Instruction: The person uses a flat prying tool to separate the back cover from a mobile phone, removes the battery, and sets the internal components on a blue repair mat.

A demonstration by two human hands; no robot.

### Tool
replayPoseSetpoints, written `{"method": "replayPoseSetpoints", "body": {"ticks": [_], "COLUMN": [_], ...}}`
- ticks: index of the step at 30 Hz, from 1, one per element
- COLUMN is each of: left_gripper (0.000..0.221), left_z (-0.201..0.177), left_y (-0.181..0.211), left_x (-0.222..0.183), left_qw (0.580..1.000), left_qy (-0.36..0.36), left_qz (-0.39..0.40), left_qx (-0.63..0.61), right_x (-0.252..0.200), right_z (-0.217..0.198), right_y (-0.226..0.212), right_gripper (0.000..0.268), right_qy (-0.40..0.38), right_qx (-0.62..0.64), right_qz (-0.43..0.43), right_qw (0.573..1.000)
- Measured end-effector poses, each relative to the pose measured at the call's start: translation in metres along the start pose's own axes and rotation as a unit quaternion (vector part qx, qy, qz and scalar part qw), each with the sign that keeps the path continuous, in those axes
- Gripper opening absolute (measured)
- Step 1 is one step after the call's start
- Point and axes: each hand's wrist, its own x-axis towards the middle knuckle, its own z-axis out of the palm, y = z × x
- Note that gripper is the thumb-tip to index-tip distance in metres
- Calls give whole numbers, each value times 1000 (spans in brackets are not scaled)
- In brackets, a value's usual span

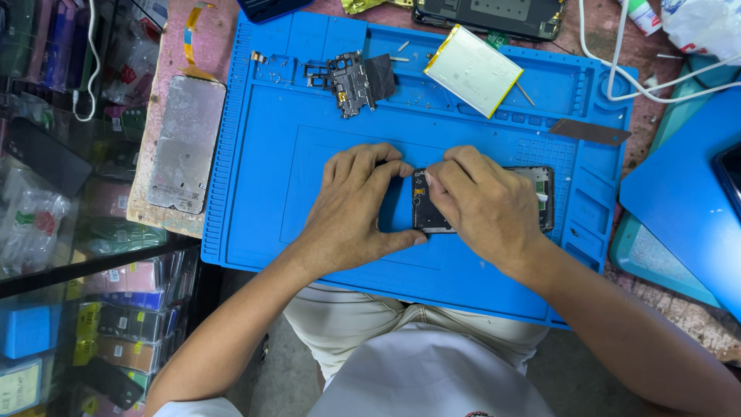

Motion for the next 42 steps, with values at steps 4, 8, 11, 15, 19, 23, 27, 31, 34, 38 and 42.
{"method": "replayPoseSetpoints", "body": {"ticks": [4, 8, 11, 15, 19, 23, 27, 31, 34, 38, 42], "left_gripper": [84, 83, 83, 84, 84, 84, 84, 84, 85, 84, 84], "left_z": [-1, 1, 1, 1, 1, 2, 2, 2, 2, 2, 2], "left_y": [-1, -3, -3, -2, -2, -2, -2, 0, 0, 0, 0], "left_x": [1, 2, 2, 2, 1, 1, 0, 1, 2, 1, 1], "left_qw": [1000, 1000, 1000, 1000, 1000, 1000, 1000, 1000, 1000, 1000, 1000], "left_qy": [-12, -20, -16, -17, -23, -18, -16, -16, -22, -20, -21], "left_qz": [0, -4, -1, -3, -9, -2, -4, -4, -9, -5, -6], "left_qx": [1, 1, 2, 5, 9, 10, 13, 12, 16, 17, 20], "right_x": [2, 4, 6, 7, 6, 4, 2, 1, 0, 0, 0], "right_z": [-3, -3, -4, -7, -8, -7, -7, -6, -6, -7, -9], "right_y": [4, 10, 13, 14, 15, 17, 17, 19, 21, 22, 22], "right_gripper": [14, 14, 15, 15, 16, 16, 16, 16, 14, 13, 12], "right_qy": [-9, -43, -44, -51, -62, -58, -57, -61, -58, -59, -53], "right_qx": [19, 32, 35, 40, 46, 47, 49, 54, 56, 57, 67], "right_qz": [-33, -46, -72, -82, -83, -98, -103, -104, -110, -124, -133], "right_qw": [999, 997, 996, 994, 994, 992, 992, 991, 991, 989, 987]}}
